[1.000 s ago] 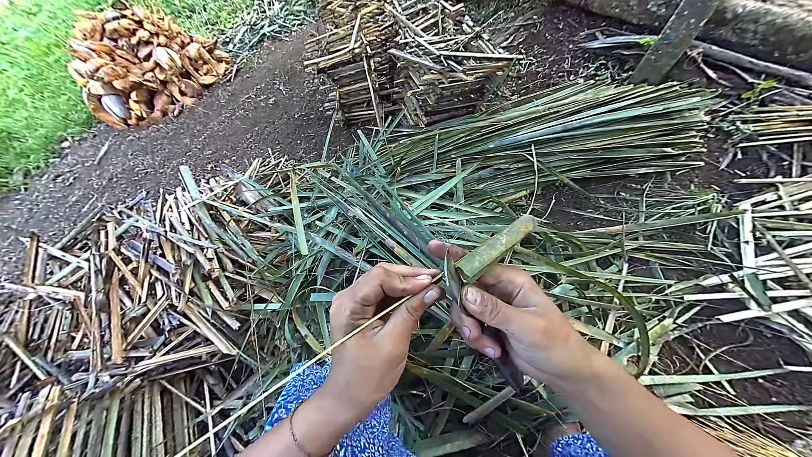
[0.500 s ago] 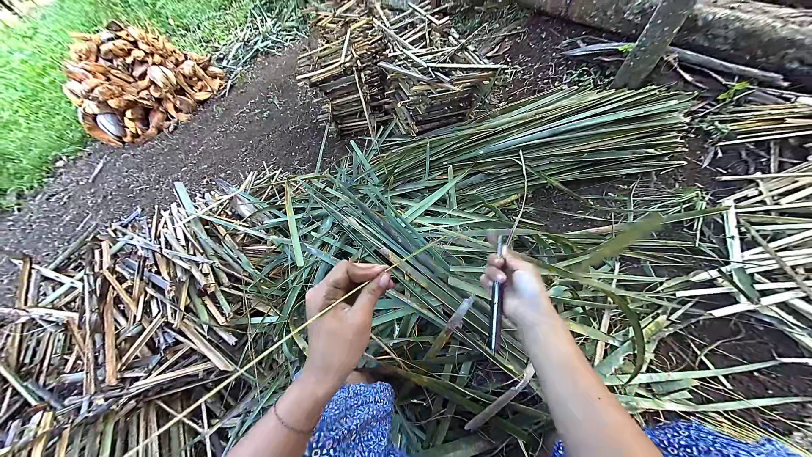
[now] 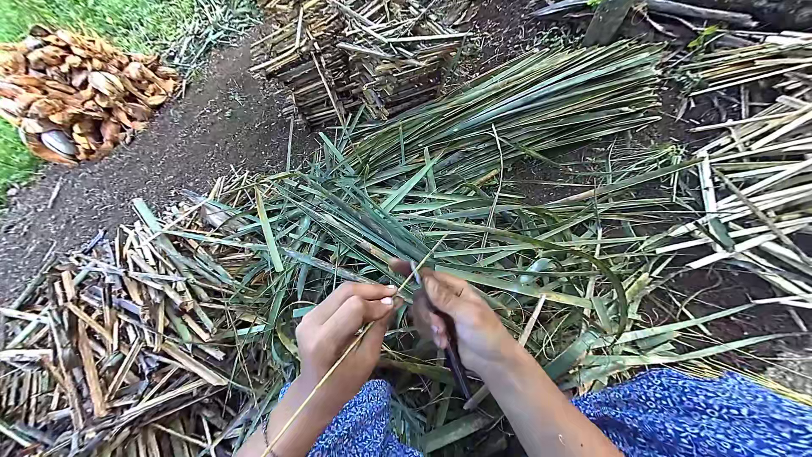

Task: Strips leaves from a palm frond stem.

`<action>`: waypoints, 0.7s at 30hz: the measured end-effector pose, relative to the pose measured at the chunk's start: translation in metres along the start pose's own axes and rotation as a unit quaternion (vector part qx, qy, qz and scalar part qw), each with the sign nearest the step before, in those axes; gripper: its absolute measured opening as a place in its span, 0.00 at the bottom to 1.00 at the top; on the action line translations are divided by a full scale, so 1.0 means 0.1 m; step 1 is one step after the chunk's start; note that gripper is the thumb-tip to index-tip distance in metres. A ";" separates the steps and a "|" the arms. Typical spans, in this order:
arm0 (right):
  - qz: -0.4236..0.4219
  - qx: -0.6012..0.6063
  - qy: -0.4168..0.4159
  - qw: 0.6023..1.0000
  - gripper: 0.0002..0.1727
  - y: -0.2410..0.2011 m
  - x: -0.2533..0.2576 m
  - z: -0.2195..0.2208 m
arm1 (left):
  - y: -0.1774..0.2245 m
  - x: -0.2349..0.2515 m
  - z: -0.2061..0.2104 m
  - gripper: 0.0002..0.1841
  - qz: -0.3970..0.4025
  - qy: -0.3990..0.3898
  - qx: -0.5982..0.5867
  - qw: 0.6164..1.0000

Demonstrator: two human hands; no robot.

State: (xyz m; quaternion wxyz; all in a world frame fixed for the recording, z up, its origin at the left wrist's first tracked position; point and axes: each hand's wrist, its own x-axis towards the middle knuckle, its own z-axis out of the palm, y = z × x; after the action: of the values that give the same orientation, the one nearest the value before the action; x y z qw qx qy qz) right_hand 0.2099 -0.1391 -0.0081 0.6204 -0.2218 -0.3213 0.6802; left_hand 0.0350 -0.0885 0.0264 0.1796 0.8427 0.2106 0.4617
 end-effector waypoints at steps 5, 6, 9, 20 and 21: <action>-0.037 0.038 0.133 0.990 0.25 -0.14 0.14 -0.36 | 0.03 -0.02 -0.07 0.05 0.006 0.004 0.003 1.000; -0.045 0.060 0.173 0.982 0.27 -0.17 0.17 -0.45 | 0.05 -0.03 -0.10 0.04 -0.004 0.017 0.000 1.000; -0.059 0.087 0.177 0.979 0.27 -0.18 0.13 -0.52 | 0.08 -0.02 -0.11 0.04 -0.061 0.053 -0.028 0.996; -0.053 0.011 -0.019 0.998 0.19 0.11 -0.08 0.24 | 0.34 0.08 0.16 0.07 -0.336 0.127 -0.293 0.886; -0.061 0.012 -0.011 0.998 0.20 0.11 -0.08 0.22 | 0.36 0.08 0.16 0.07 -0.349 0.128 -0.303 0.878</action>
State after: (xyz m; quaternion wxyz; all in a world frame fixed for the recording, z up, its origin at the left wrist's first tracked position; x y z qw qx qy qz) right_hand 0.1883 -0.1511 -0.0016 0.6598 -0.1869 -0.3331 0.6471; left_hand 0.0595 -0.1166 0.0419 0.5468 0.5531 0.3620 0.5138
